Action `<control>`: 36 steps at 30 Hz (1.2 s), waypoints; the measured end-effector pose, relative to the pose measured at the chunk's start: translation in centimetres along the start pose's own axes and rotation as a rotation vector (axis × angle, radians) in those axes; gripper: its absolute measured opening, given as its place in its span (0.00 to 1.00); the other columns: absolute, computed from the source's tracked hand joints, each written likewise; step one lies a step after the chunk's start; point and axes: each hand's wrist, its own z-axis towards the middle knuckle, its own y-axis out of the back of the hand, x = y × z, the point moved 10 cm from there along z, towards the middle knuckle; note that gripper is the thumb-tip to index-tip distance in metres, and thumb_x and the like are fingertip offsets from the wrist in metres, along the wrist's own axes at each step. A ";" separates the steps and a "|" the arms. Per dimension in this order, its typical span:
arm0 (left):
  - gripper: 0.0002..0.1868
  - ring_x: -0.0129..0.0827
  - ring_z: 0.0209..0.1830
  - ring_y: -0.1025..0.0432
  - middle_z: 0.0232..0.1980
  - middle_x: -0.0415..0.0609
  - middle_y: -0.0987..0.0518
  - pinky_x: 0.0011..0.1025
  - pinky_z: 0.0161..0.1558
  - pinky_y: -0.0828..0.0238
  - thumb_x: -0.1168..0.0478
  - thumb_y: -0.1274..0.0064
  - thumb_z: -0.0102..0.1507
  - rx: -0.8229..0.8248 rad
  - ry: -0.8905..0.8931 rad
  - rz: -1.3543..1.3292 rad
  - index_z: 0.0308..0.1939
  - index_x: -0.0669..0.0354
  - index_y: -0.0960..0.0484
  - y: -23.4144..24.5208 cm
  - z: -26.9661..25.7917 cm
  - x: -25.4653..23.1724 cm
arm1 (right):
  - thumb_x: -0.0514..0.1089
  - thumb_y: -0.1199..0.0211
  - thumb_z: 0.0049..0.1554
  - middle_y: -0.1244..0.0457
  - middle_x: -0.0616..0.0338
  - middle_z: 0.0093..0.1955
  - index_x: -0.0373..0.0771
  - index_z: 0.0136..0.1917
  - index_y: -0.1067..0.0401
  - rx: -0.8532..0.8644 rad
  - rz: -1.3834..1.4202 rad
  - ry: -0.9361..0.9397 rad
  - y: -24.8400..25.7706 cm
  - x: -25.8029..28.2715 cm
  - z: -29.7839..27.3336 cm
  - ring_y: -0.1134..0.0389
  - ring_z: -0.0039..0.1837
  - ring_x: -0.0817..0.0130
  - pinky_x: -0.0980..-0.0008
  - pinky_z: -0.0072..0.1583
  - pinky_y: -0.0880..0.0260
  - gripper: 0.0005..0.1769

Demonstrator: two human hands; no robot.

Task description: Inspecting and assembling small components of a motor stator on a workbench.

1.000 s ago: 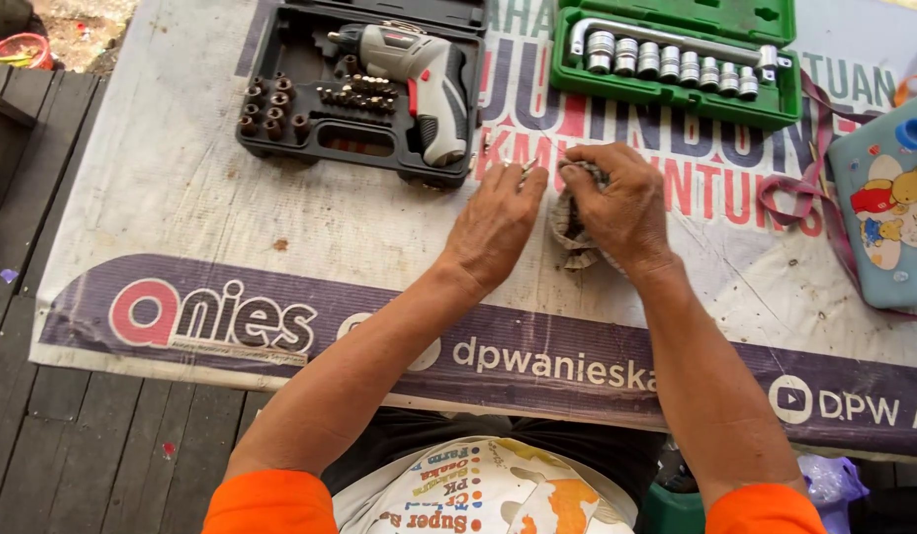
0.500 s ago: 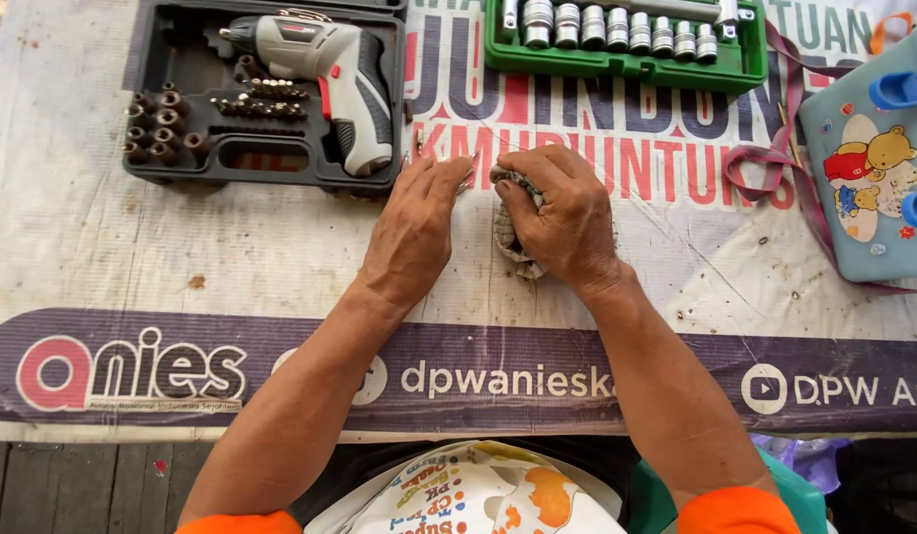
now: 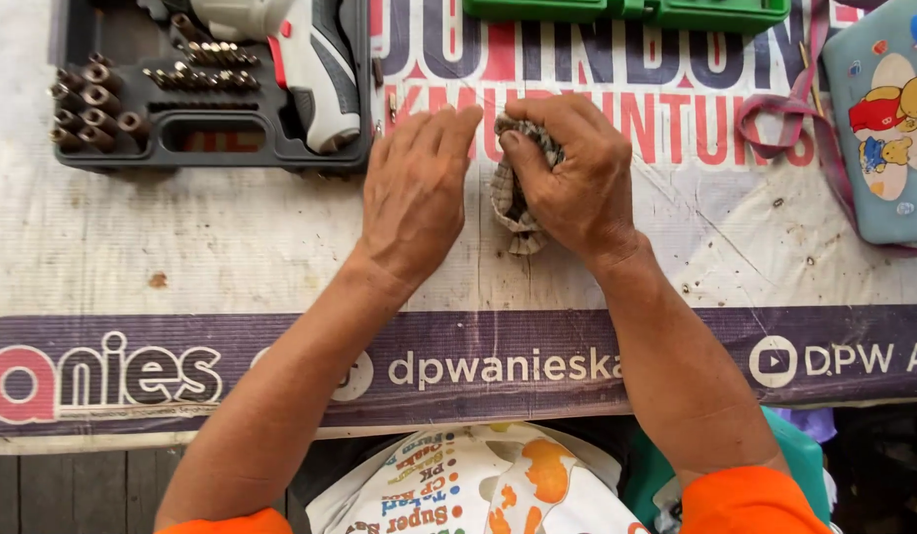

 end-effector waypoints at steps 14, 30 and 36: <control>0.15 0.40 0.43 0.30 0.41 0.46 0.21 0.37 0.46 0.35 0.67 0.49 0.69 -0.132 -0.026 -0.001 0.60 0.59 0.23 -0.4 0.2 1.6 | 0.30 0.31 0.61 0.30 0.47 0.52 0.30 0.56 0.23 -0.014 -0.022 -0.012 0.0 0.0 0.1 0.28 0.55 0.54 0.60 0.57 0.23 0.10; 0.20 0.43 0.46 0.29 0.45 0.44 0.22 0.39 0.59 0.40 0.69 0.51 0.67 -0.161 -0.041 -0.076 0.63 0.52 0.25 -0.2 0.4 1.2 | 0.27 0.31 0.62 0.32 0.48 0.52 0.29 0.57 0.23 -0.007 -0.027 0.024 0.2 0.4 -0.1 0.30 0.54 0.53 0.58 0.58 0.27 0.09; 0.18 0.45 0.49 0.28 0.51 0.47 0.19 0.39 0.53 0.40 0.69 0.51 0.72 -0.167 -0.072 -0.111 0.66 0.53 0.27 0.6 0.3 0.6 | 0.27 0.32 0.62 0.31 0.46 0.53 0.29 0.57 0.24 -0.006 -0.013 0.035 0.3 0.5 0.0 0.29 0.55 0.50 0.55 0.59 0.26 0.10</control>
